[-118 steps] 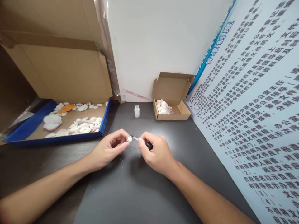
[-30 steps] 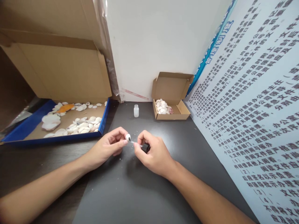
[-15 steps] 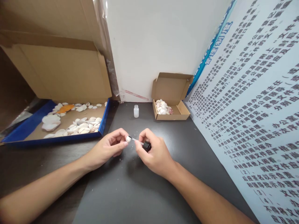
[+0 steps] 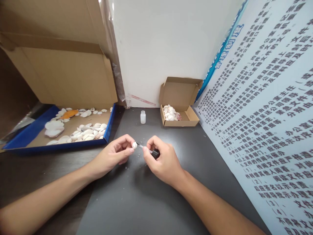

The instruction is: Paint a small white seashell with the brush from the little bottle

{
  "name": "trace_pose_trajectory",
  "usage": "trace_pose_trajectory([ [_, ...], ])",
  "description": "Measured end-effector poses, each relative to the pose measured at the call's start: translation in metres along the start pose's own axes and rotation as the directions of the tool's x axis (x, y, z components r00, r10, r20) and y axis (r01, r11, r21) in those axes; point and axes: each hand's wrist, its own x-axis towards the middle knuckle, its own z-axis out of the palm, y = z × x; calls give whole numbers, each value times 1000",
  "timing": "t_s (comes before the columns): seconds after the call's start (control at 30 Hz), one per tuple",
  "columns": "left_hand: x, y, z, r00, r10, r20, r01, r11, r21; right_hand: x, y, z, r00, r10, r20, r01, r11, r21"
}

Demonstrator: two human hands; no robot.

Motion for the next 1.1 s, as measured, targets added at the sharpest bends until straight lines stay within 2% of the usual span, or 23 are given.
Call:
trace_pose_trajectory([
  [0.57, -1, 5, 2, 999, 27, -42, -23, 997, 80, 0, -1, 1, 998, 1, 70, 1, 1000, -23],
  [0.83, 0, 3, 1, 998, 34, -59, -32, 999, 36, 0, -1, 0, 994, 8, 113, -5, 1000, -21],
  [1.03, 0, 3, 0, 999, 21, -37, -20, 1000, 12, 1, -1, -1, 997, 0, 72, 1, 1000, -2],
  [1.1, -1, 4, 1, 999, 8, -38, -8, 1000, 14, 1, 0, -1, 996, 1, 90, -1, 1000, 3],
])
